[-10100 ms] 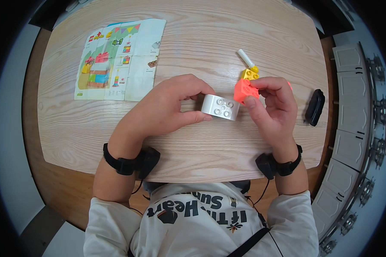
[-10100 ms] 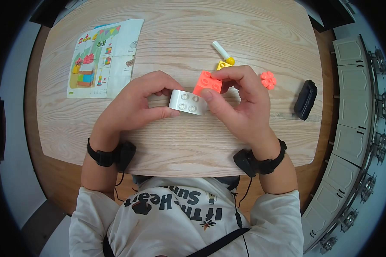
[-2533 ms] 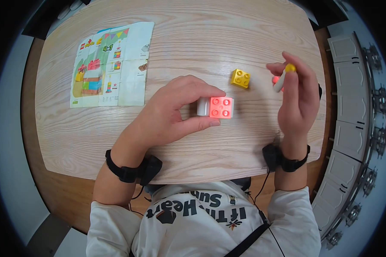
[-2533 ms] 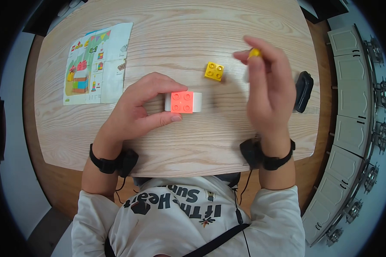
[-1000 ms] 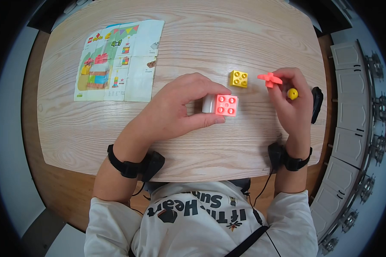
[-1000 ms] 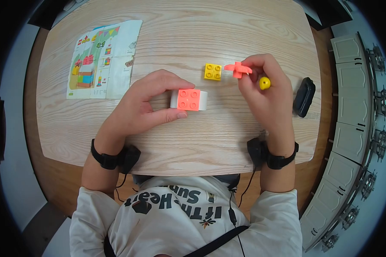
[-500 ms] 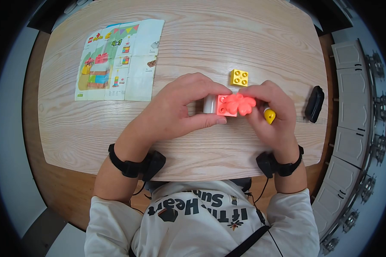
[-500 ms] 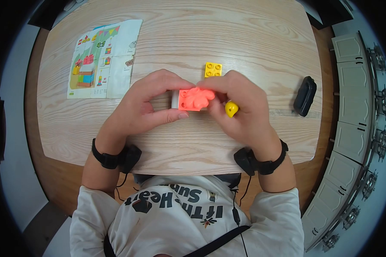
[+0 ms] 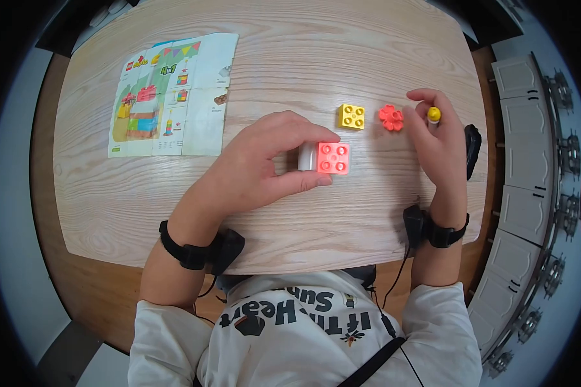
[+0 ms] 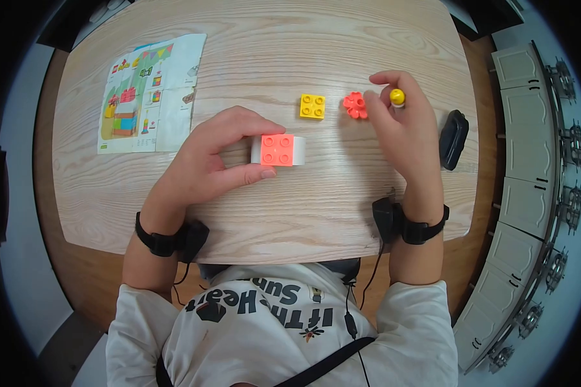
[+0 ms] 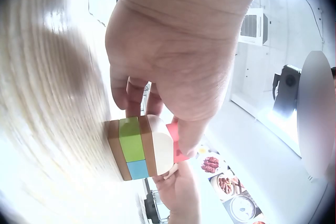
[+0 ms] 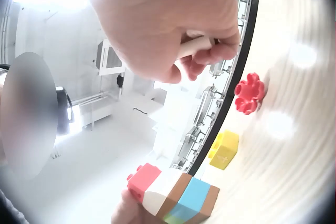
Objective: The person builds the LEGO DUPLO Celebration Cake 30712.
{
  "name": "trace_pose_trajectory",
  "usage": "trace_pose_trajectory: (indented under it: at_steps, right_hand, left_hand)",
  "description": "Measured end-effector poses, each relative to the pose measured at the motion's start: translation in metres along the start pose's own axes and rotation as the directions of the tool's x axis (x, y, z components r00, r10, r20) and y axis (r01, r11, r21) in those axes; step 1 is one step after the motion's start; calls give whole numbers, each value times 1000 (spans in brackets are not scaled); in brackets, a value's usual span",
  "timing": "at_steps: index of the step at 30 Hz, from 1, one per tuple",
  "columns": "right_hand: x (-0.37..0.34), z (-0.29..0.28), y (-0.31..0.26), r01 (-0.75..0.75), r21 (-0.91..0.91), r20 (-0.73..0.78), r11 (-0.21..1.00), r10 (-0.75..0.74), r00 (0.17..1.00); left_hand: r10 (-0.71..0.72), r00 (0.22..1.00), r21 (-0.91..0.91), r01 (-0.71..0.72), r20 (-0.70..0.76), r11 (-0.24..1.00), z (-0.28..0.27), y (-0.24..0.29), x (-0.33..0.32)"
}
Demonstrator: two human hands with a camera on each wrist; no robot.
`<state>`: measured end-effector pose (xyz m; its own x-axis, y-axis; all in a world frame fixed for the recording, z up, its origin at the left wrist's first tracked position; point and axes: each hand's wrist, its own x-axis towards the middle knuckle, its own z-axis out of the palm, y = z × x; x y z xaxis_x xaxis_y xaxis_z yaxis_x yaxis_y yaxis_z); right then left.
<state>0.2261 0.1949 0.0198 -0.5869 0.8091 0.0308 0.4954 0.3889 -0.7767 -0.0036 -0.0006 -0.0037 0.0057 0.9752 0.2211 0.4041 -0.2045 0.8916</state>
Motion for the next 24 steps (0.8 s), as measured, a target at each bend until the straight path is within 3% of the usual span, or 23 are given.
trace_pose_trajectory:
  at_steps: [2,5,6,11,18,21,24]
  right_hand:
    - [-4,5,-1,140,235,-70,962,-127,989]
    - [-21,16,-18,188,522,-35,832,-199,979]
    - [-24,17,-19,280,457,32,844,-330,943]
    - [-38,32,-19,311,578,185,755,-492,850]
    - [-44,35,-27,440,500,104,746,-557,824]
    - [-48,37,-28,369,593,63,716,-498,865]
    - [-46,35,-30,328,606,112,725,-486,867]
  left_hand:
    - [-8,1000,5,8,-1,1000,-1,0,-1]
    - [-5,1000,-7,5,0,1000,0,0,-1]
    - [-5,1000,-19,5,1,1000,2,0,0]
    - [37,999,-25,-37,3,999,6,-2,0]
    - [61,998,-21,-61,-2,998,6,-3,0]
    - [46,999,-26,-46,1,999,6,-3,0]
    - [30,1000,-24,-30,-7,999,7,-1,0]
